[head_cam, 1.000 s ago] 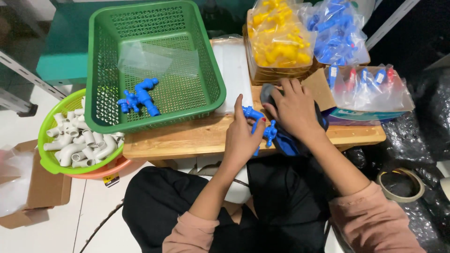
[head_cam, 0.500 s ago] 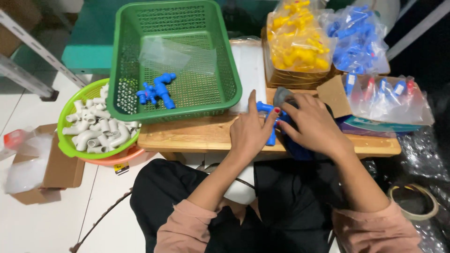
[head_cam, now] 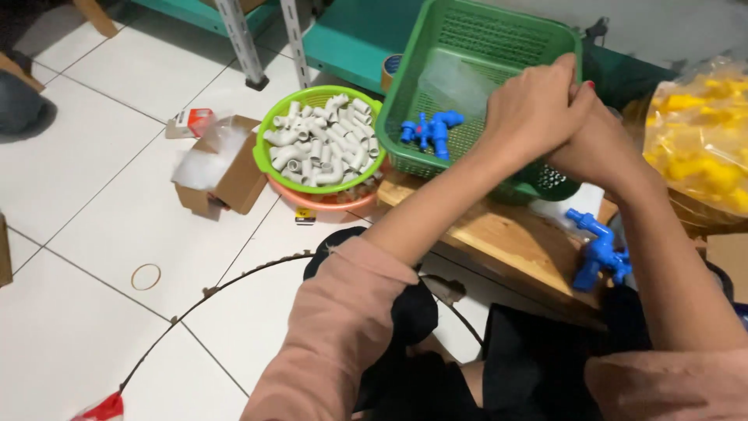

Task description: The person wipes a blue plastic tap with a cloth, places it into a plastic bag, and then puts the bagged item into a cardboard box.

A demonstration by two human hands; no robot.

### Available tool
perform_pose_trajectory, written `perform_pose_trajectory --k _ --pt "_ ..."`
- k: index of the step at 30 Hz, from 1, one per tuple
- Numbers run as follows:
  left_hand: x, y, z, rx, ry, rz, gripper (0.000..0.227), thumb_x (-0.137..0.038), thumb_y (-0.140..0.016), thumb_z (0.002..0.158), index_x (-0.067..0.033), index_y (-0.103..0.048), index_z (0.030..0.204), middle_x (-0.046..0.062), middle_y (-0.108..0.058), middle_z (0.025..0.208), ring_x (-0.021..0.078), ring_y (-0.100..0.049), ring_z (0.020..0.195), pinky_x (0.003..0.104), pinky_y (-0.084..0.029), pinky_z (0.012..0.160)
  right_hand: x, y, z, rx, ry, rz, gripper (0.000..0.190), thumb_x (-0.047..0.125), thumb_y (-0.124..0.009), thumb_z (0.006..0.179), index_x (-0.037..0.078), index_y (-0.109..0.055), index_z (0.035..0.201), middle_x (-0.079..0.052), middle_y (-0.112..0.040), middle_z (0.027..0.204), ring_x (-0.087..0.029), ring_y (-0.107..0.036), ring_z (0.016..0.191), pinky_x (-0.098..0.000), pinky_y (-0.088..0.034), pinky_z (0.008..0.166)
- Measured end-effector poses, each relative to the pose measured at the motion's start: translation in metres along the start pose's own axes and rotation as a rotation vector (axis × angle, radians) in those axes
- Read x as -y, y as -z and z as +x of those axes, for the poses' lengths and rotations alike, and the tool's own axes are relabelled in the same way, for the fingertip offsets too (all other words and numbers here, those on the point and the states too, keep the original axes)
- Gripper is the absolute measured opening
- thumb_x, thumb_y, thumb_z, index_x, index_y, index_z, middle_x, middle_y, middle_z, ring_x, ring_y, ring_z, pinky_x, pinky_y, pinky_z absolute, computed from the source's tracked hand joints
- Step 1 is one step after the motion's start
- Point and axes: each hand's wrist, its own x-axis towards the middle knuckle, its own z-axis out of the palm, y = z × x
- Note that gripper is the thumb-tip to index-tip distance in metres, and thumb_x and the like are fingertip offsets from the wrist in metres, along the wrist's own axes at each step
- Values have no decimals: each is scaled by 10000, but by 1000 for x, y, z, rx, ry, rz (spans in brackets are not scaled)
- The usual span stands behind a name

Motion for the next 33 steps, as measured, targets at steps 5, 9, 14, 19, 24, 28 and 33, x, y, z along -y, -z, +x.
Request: perform_pose_trajectory --k 5,9,14,19,24,28,33 --pt "69 -28 51 41 211 227 352 -302 -547 854 -109 -687 1113 156 -754 1124 402 -713 1059 542 -569 809 -43 -56 71 263 -98 -67 571 123 -660 823 98 -357 1307 -190 -531 1237 -390 -571 1007 -501 -420 785" --pt "97 -24 45 172 301 350 526 -552 -676 785 -184 -740 1155 96 -737 1217 340 -688 1158 452 -594 882 -76 -103 128 577 -281 -183 1227 234 -842 717 219 -64 1666 -132 -415 1613 -390 -599 1286 -494 -500 1056" --pt "122 -28 44 266 386 318 483 -343 -631 839 -160 -655 1285 95 -668 1324 327 -636 1230 426 -572 934 -105 -127 151 583 -37 -325 733 283 -809 723 204 -519 1392 -145 -688 1335 -332 -665 1172 -476 -557 968" --pt "137 -51 48 290 407 338 667 -517 -644 870 -138 -526 1407 159 -545 1418 335 -572 1280 457 -548 966 -77 -118 131 530 -55 -415 340 339 -705 832 96 -740 1068 -169 -810 1106 -342 -790 951 -449 -591 772" --pt "149 -69 52 112 341 289 862 -439 -863 692 -170 -444 1395 169 -468 1382 370 -529 1253 491 -553 933 -72 -100 117 208 -67 -275 267 292 -615 918 101 -744 1052 -230 -779 1037 -468 -726 936 -532 -554 738" --pt "131 -46 39 179 102 276 932 -139 -817 734 -250 -304 1504 136 -292 1590 420 -349 1434 578 -460 1022 -79 -70 97 -140 125 -88 201 187 -570 891 104 -740 959 -133 -733 862 -376 -678 793 -489 -495 757" --pt "80 -8 21 -60 -252 173 260 -159 -776 783 -271 -671 993 -108 -786 1080 234 -577 1255 745 -197 1132 -86 -17 39 -402 413 -55 120 22 -654 966 22 -742 1048 -164 -668 1138 -341 -647 1051 -423 -475 971"
